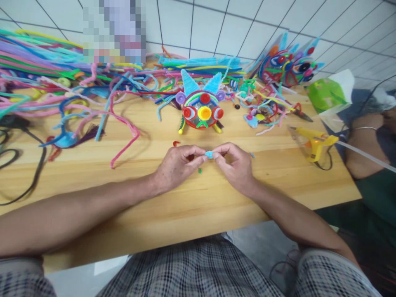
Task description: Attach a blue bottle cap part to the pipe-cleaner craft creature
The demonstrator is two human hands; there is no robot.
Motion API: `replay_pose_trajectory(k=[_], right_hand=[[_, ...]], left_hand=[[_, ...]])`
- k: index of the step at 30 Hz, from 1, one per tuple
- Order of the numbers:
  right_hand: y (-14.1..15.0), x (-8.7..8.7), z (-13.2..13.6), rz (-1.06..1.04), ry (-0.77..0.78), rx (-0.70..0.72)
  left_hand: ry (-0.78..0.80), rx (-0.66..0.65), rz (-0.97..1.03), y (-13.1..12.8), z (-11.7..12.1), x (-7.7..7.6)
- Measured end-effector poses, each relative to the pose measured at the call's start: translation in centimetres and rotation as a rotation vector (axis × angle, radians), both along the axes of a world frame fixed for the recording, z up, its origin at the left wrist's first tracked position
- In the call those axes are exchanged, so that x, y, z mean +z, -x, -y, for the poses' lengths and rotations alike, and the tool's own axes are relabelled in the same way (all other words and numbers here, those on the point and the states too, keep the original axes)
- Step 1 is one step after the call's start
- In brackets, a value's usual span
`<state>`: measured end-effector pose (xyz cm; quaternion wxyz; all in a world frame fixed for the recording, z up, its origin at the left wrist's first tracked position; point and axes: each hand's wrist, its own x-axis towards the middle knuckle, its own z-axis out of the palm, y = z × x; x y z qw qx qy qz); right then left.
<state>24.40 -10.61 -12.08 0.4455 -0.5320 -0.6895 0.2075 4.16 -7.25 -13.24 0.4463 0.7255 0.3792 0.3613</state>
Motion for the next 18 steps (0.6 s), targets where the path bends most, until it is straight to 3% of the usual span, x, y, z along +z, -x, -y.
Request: replay_pose_trajectory(k=[18], right_hand=[[0.00, 0.04, 0.10, -0.043, 0.078, 0.035]], left_hand=[[-0.075, -0.017, 0.100, -0.16, -0.16, -0.07]])
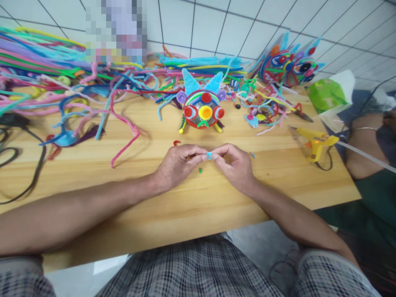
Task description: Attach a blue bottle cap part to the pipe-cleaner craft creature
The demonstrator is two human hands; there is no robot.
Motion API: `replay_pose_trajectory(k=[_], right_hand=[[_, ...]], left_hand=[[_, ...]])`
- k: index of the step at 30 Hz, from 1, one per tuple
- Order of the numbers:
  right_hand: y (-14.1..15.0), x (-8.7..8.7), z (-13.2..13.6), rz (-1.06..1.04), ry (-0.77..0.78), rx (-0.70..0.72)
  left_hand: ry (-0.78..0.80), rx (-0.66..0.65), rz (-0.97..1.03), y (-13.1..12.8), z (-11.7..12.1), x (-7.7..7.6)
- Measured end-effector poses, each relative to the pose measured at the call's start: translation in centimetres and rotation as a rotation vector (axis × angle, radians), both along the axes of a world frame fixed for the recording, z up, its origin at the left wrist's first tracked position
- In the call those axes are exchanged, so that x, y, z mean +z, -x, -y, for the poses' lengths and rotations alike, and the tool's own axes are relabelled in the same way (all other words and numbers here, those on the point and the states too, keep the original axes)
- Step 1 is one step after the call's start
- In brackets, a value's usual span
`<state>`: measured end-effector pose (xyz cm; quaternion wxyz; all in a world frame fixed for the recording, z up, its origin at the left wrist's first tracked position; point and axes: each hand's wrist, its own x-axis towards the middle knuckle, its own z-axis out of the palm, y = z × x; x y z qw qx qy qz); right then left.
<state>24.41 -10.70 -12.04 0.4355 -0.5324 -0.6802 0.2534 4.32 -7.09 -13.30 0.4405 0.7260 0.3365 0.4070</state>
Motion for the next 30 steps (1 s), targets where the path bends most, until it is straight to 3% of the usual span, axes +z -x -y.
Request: replay_pose_trajectory(k=[12, 24, 30], right_hand=[[0.02, -0.18, -0.13, -0.072, 0.034, 0.076], [0.01, -0.02, -0.21, 0.035, -0.161, 0.131], [0.15, -0.02, -0.26, 0.045, -0.128, 0.115]], left_hand=[[-0.090, -0.015, -0.045, 0.22, -0.07, 0.05], [-0.225, -0.027, -0.076, 0.15, -0.08, -0.15], [-0.275, -0.024, -0.091, 0.18, 0.00, -0.02]])
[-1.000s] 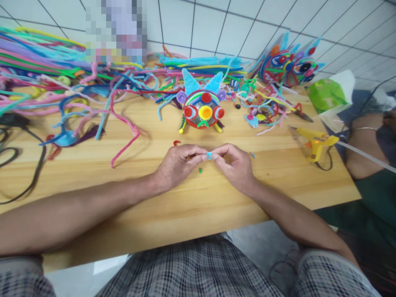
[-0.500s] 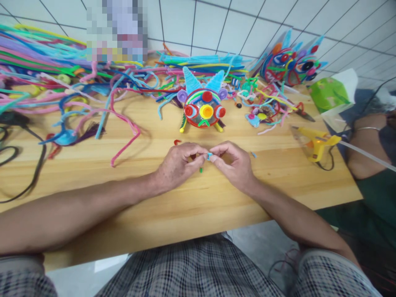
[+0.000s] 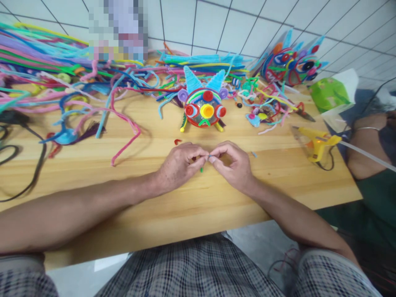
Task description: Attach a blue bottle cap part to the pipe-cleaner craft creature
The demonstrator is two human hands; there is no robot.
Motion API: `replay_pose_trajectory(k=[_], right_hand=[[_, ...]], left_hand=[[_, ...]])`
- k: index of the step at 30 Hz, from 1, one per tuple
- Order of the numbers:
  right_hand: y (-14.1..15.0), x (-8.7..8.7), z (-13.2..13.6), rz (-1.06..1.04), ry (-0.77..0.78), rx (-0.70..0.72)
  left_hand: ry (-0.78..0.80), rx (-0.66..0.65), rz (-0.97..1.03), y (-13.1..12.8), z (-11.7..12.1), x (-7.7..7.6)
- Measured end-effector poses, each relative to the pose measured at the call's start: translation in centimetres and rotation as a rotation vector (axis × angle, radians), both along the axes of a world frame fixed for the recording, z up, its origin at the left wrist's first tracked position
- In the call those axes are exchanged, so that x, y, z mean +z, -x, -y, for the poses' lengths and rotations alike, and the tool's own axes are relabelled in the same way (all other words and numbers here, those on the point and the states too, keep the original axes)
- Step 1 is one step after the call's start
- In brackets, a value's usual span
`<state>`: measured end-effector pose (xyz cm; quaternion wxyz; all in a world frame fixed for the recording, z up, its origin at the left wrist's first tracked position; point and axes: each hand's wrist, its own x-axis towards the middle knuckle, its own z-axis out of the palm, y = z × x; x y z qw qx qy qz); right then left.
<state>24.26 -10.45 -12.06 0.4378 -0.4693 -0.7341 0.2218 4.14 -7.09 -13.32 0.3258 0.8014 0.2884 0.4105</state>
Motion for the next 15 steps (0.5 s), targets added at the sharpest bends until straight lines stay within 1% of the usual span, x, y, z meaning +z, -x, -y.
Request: replay_pose_trajectory(k=[5, 10, 12, 15], right_hand=[[0.04, 0.14, 0.05, -0.034, 0.072, -0.008], [-0.02, 0.00, 0.06, -0.110, 0.194, 0.002], [-0.06, -0.17, 0.05, -0.139, 0.234, 0.001], [-0.11, -0.41, 0.05, -0.184, 0.268, 0.009]], left_hand=[[-0.082, 0.012, -0.021, 0.04, 0.01, -0.13], [-0.175, 0.018, -0.036, 0.03, -0.08, 0.06], [-0.189, 0.023, -0.043, 0.04, -0.05, 0.21], [-0.167, 0.036, -0.041, 0.05, 0.04, 0.37]])
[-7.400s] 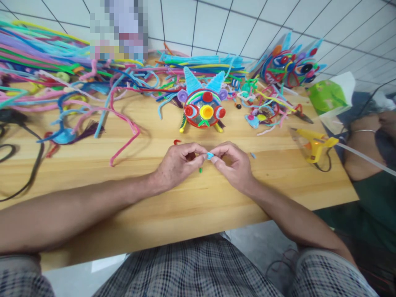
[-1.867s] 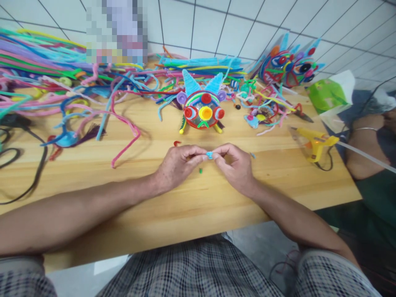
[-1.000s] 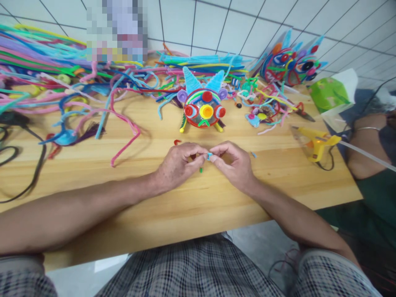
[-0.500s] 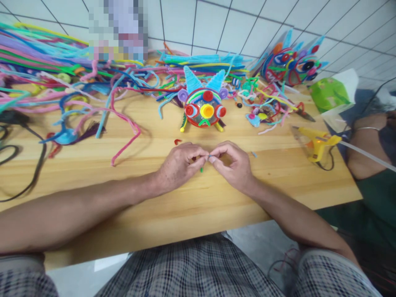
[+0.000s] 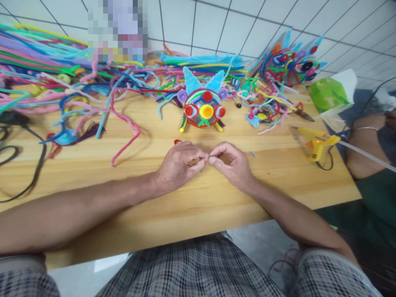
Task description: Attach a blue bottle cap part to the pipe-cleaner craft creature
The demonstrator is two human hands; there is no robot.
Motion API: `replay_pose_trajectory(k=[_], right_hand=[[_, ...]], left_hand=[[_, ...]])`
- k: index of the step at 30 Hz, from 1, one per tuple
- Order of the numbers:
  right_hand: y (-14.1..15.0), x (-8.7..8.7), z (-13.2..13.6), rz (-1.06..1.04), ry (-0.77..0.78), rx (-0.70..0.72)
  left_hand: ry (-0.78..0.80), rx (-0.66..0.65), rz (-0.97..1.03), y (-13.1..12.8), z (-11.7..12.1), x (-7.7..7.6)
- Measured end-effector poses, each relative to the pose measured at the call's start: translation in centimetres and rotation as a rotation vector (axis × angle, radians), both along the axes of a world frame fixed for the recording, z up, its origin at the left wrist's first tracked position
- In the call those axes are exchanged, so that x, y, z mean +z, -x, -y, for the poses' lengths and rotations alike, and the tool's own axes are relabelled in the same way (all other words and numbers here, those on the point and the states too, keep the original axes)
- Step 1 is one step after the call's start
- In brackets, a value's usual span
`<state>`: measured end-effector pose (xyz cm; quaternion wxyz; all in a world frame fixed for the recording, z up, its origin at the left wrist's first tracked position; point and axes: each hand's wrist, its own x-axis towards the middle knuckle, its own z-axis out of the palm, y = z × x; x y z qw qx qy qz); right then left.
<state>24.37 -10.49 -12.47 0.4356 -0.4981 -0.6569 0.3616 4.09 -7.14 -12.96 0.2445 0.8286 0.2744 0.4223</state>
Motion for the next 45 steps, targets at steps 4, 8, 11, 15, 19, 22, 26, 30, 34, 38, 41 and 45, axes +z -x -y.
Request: replay_pose_trajectory(k=[4, 8, 11, 15, 19, 22, 26, 30, 34, 38, 41, 45], right_hand=[[-0.08, -0.06, 0.07, -0.053, -0.005, 0.025], [-0.15, -0.02, 0.09, -0.035, -0.025, 0.020], [-0.17, -0.08, 0.00, -0.018, -0.030, -0.005], [-0.08, -0.07, -0.14, 0.029, -0.028, -0.012], [0.01, 0.17, -0.14, 0.083, -0.040, -0.010], [-0.11, 0.40, 0.02, 0.104, -0.068, -0.004], [-0.24, 0.46, 0.21, 0.100, -0.149, -0.003], [-0.06, 0.30, 0.16, 0.195, -0.270, -0.027], [0.01, 0.38, 0.18, 0.265, -0.323, -0.012], [-0.02, 0.54, 0.24, 0.241, -0.281, -0.035], [0.06, 0.42, 0.12, 0.228, -0.231, -0.030], [0.19, 0.15, -0.04, 0.237, -0.174, -0.043]], left_hand=[[0.060, 0.001, 0.019, -0.02, 0.05, -0.07], [0.094, 0.014, 0.036, 0.00, -0.04, -0.29], [0.089, 0.019, 0.029, 0.03, -0.05, -0.30], [0.041, 0.018, -0.001, 0.03, 0.05, -0.16], [-0.044, 0.015, -0.031, 0.00, 0.05, -0.08], [-0.013, 0.015, -0.026, -0.02, -0.01, -0.11], [0.058, 0.014, 0.008, -0.04, -0.04, -0.16], [0.105, 0.019, 0.022, -0.03, 0.06, -0.12], [0.200, 0.009, 0.041, -0.04, 0.09, -0.09], [0.211, 0.015, 0.051, -0.07, 0.05, -0.14], [0.198, 0.013, 0.033, -0.07, 0.11, -0.14], [0.201, 0.028, -0.028, -0.09, 0.15, -0.14]])
